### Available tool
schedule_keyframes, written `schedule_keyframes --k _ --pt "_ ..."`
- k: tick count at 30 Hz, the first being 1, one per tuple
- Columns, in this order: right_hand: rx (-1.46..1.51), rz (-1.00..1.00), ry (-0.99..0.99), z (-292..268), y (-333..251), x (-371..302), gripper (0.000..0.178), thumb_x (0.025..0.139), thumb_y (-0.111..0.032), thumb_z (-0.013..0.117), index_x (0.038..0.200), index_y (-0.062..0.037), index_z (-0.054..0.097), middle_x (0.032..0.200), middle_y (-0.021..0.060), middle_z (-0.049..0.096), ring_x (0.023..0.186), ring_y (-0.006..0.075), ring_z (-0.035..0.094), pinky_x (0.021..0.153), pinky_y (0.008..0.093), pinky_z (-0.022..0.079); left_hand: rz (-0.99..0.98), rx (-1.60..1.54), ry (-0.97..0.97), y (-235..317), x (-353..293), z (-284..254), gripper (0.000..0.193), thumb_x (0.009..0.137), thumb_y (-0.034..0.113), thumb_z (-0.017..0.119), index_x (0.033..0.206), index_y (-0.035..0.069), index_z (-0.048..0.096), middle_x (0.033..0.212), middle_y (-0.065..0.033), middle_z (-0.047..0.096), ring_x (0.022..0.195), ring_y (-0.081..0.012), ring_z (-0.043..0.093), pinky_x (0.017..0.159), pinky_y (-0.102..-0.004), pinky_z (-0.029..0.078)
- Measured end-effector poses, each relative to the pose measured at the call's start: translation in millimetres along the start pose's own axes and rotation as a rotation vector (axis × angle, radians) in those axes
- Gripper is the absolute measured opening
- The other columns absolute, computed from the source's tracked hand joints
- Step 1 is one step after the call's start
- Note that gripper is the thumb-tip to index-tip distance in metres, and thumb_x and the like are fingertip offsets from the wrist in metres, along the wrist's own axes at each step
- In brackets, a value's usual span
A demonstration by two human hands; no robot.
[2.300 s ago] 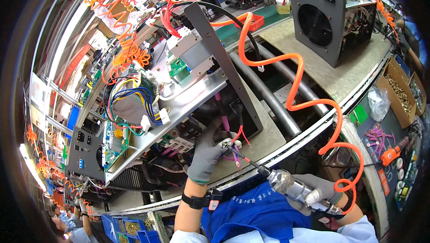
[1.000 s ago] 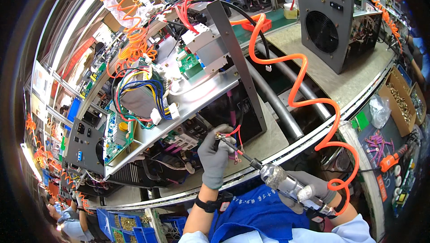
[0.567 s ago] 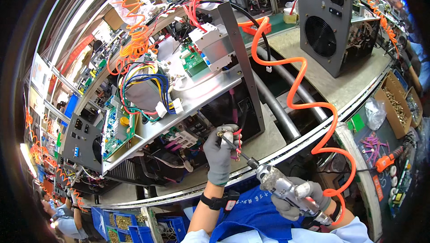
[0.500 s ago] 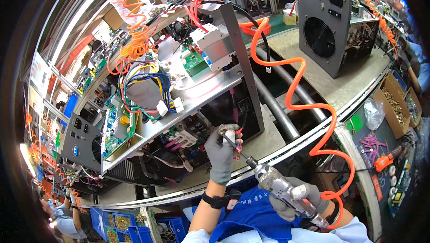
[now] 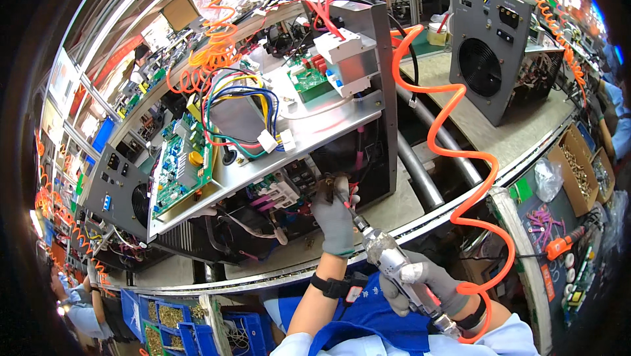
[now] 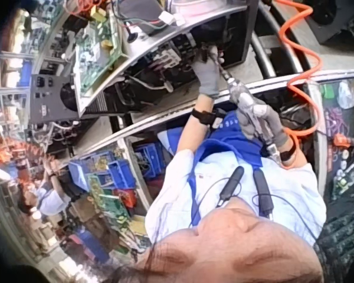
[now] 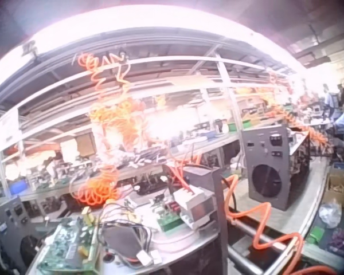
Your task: Assembling and wiring internal components of a large electronic unit on a factory assembly line.
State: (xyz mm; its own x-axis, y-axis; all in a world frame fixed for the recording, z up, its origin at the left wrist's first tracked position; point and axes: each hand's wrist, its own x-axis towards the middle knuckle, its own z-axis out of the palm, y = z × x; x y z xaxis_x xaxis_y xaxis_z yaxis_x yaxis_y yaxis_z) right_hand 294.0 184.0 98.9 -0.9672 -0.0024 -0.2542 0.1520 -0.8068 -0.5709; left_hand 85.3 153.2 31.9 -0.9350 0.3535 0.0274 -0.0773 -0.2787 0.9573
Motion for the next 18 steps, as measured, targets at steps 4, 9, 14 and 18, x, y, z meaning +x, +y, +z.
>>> schedule_keyframes --k 4,9,14,18 --pt "-0.037 0.068 0.059 12.2 -1.8 10.4 0.071 0.070 -0.035 0.063 0.128 -0.0008 0.041 0.075 0.0126 0.049 0.051 0.0188 0.044 0.049 0.0333 0.041 0.039 -0.260 0.021 -9.3 11.2 -6.9 0.020 0.087 0.016 0.068 0.102 0.005 0.062 0.084 -0.0079 0.066 0.058 -0.0109 0.059 0.046 -0.0194 0.044" --pt "-0.074 0.060 0.076 17.3 0.6 11.2 0.073 0.069 -0.036 0.065 0.129 -0.0013 0.041 0.073 0.0116 0.048 0.051 0.0191 0.046 0.049 0.0339 0.041 -0.058 -0.482 -0.068 -4.5 10.0 -9.1 0.014 0.084 0.008 0.070 0.096 0.008 0.063 0.081 -0.0020 0.064 0.059 -0.0059 0.055 0.046 -0.0200 0.041" --pt "-0.058 0.051 0.103 18.6 1.2 8.3 0.074 0.069 -0.036 0.065 0.130 -0.0018 0.041 0.071 0.0107 0.047 0.052 0.0192 0.047 0.049 0.0342 0.040 -0.008 -0.287 -0.183 -12.4 13.5 -13.5 0.017 0.084 0.017 0.072 0.094 0.007 0.062 0.078 -0.0016 0.063 0.055 -0.0068 0.055 0.046 -0.0193 0.042" --pt "-0.039 0.039 0.047 15.5 1.0 11.2 0.066 0.071 -0.033 0.064 0.124 0.0002 0.042 0.075 0.0119 0.051 0.053 0.0190 0.051 0.049 0.0328 0.044 0.067 -0.181 0.039 -4.6 10.3 -0.5 0.024 0.086 0.024 0.069 0.097 0.004 0.063 0.076 -0.0031 0.062 0.055 -0.0093 0.058 0.048 -0.0197 0.046"
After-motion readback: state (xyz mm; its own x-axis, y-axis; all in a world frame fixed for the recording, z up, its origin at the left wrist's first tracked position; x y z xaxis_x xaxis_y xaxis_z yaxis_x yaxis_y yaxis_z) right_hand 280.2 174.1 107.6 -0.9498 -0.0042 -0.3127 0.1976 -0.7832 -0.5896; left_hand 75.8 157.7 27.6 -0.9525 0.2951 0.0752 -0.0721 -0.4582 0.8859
